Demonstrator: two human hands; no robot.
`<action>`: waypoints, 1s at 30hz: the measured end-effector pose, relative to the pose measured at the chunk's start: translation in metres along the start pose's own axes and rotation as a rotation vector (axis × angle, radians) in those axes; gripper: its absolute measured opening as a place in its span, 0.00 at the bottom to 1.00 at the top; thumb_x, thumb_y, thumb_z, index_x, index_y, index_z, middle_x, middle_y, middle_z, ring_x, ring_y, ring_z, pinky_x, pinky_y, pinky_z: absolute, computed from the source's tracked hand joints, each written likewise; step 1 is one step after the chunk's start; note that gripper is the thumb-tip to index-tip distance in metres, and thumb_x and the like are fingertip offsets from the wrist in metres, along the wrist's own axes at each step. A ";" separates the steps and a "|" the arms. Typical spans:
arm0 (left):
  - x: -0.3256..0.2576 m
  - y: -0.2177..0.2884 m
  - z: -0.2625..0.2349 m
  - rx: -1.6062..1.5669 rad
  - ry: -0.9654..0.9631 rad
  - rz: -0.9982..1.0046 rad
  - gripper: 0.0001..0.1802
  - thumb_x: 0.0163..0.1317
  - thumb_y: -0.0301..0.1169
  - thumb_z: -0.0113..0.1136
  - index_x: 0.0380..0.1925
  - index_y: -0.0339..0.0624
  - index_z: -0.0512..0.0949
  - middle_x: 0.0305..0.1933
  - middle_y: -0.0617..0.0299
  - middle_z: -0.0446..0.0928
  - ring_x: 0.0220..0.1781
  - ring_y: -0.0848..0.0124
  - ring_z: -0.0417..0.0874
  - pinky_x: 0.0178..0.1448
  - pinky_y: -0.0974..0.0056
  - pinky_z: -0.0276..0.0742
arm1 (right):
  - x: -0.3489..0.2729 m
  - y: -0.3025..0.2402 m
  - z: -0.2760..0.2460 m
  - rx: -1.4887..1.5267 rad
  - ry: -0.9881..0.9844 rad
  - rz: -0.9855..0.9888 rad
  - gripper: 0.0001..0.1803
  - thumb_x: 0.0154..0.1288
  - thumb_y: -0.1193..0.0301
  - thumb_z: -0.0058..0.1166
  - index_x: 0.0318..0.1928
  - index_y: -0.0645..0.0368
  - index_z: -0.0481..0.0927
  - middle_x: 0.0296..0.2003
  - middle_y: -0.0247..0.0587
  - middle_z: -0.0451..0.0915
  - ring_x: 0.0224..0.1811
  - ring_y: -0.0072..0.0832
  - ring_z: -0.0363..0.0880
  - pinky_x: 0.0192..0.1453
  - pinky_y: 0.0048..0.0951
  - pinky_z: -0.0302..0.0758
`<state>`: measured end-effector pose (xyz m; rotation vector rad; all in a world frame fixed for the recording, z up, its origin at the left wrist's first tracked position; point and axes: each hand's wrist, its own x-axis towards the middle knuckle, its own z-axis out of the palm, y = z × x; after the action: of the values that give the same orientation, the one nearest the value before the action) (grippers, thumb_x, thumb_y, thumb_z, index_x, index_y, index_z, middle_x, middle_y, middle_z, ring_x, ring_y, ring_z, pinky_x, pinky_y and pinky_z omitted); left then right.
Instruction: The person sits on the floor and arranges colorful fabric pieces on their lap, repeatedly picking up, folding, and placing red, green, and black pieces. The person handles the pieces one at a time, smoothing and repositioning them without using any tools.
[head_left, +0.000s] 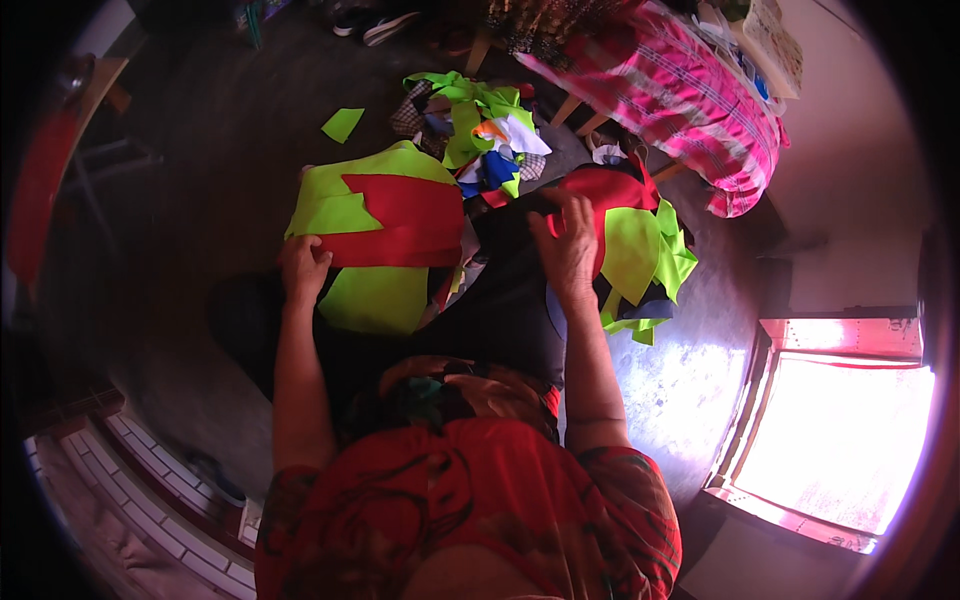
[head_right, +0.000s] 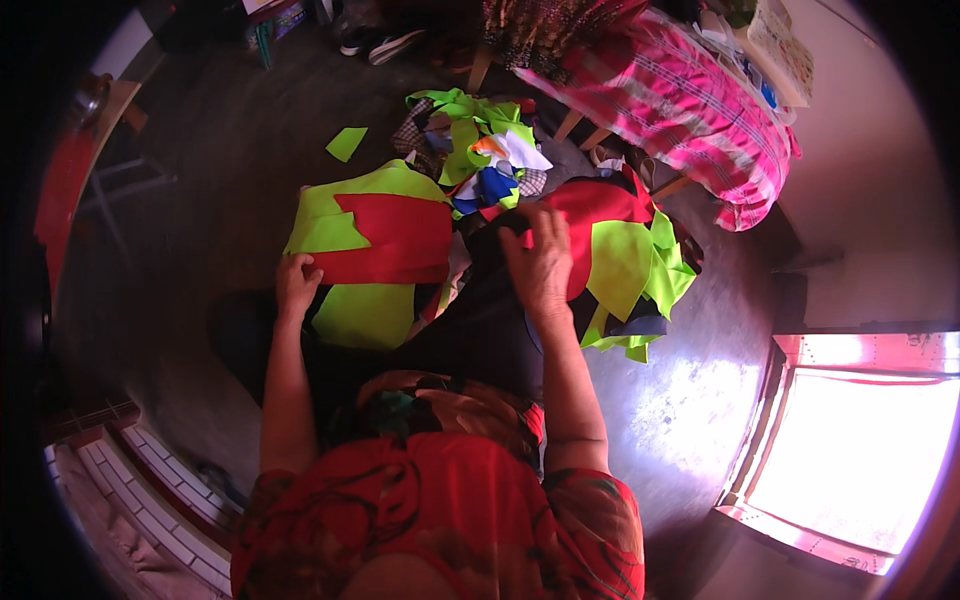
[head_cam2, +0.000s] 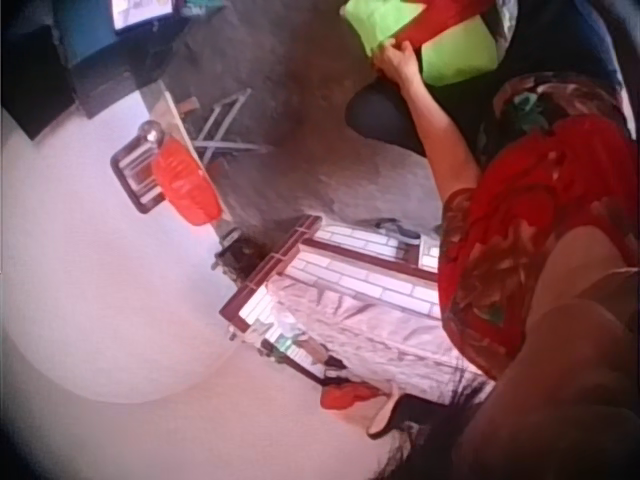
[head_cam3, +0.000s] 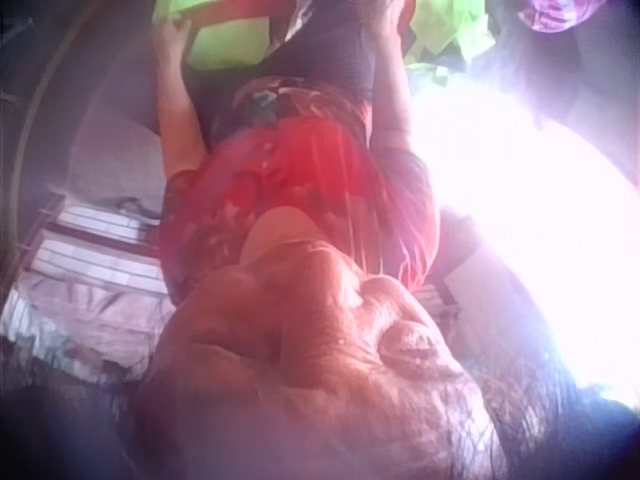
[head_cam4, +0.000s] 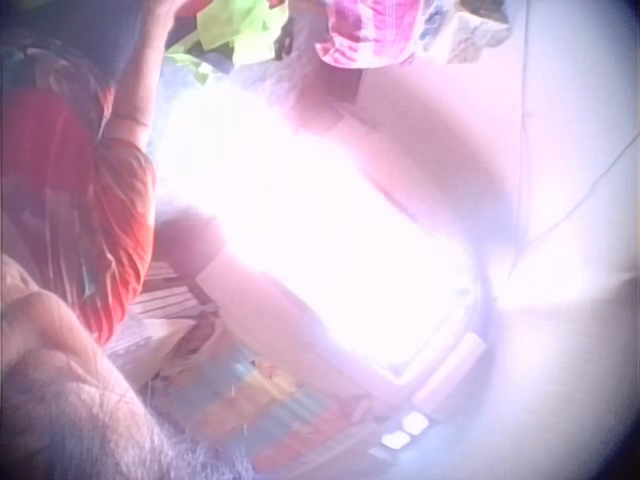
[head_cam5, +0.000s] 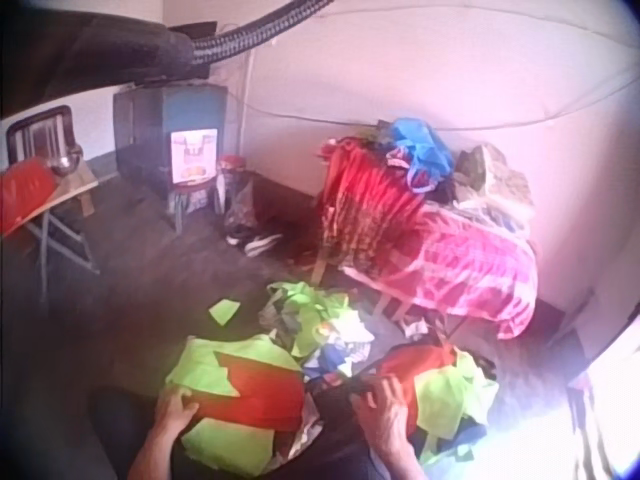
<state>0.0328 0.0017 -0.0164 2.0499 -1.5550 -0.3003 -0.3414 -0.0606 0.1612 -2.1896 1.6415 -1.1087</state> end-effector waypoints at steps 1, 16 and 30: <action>0.000 0.001 -0.001 0.002 0.002 0.001 0.16 0.46 0.30 0.70 0.34 0.40 0.76 0.39 0.53 0.76 0.46 0.55 0.77 0.52 0.55 0.72 | -0.002 0.016 0.000 -0.170 0.059 -0.010 0.22 0.53 0.72 0.63 0.50 0.58 0.76 0.48 0.47 0.75 0.51 0.43 0.74 0.57 0.39 0.70; 0.000 0.001 0.004 -0.121 0.048 -0.041 0.13 0.45 0.26 0.70 0.31 0.38 0.77 0.36 0.52 0.77 0.43 0.56 0.78 0.48 0.57 0.74 | -0.022 0.079 0.011 -0.122 0.131 0.330 0.19 0.55 0.62 0.63 0.44 0.57 0.78 0.38 0.45 0.78 0.41 0.41 0.78 0.46 0.38 0.74; 0.000 0.002 0.003 -0.078 0.066 0.030 0.14 0.43 0.25 0.71 0.30 0.37 0.76 0.36 0.51 0.76 0.44 0.54 0.77 0.49 0.55 0.73 | -0.023 0.089 0.009 -0.239 0.157 0.372 0.14 0.65 0.61 0.49 0.39 0.57 0.82 0.35 0.47 0.82 0.37 0.45 0.81 0.40 0.40 0.75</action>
<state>0.0299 0.0001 -0.0177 1.9558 -1.5091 -0.2745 -0.4039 -0.0756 0.0951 -1.8438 2.2385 -1.0423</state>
